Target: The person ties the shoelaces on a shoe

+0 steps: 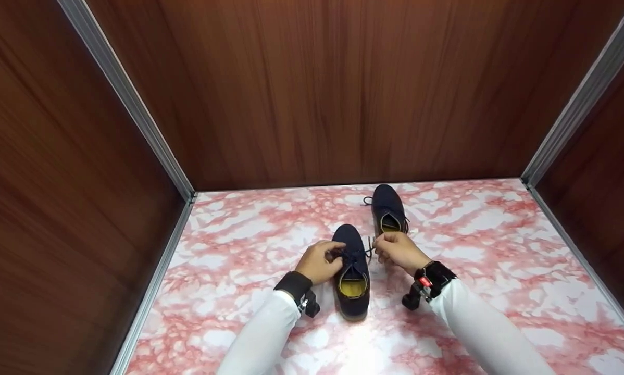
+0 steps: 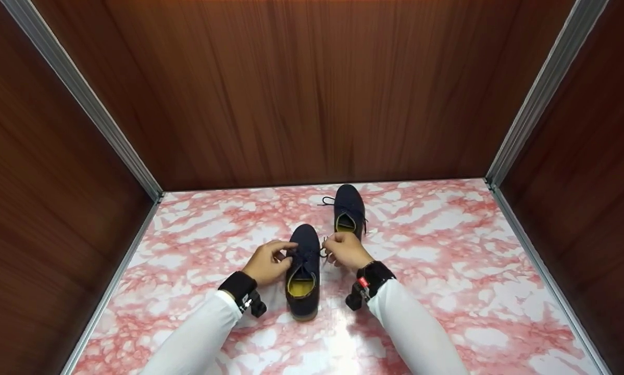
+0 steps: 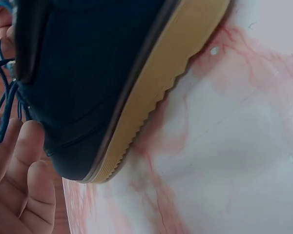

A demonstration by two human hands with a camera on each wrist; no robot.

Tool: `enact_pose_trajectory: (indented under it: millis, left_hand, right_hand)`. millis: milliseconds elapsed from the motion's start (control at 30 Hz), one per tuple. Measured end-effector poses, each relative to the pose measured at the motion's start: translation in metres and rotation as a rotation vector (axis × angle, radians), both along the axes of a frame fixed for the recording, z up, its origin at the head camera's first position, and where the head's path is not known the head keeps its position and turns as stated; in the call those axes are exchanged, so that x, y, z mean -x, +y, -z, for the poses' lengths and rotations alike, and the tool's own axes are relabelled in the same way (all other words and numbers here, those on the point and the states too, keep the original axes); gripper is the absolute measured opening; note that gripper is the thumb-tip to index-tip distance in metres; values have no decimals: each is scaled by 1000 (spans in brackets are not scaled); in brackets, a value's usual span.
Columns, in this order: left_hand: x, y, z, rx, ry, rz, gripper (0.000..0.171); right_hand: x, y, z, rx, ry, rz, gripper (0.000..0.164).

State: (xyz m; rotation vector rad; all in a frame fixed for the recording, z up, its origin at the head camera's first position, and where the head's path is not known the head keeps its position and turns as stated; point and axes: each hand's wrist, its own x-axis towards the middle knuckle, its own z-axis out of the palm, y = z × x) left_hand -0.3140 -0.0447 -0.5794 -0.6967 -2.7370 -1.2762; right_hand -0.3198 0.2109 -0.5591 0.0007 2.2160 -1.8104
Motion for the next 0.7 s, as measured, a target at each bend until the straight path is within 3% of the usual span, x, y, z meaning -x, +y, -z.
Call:
enact_pose_trajectory:
  millis: [133,367,533,700]
  left_hand:
    - [1,-2,-2,-94,-24,-53,32]
    - [7,-1,-3,-202,29,-171,24]
    - [9,1,-5,-287,9,-233,13]
    - [10,2,-9,-417,-23,-243,8]
  right_hand:
    - [1,6,-2,99,-9,-17,13]
    - [-2,12,-9,343,-6,-42,17]
    - [-4,13,-15,415,7,-15,19]
    - [-3,16,-24,471,60,33,18]
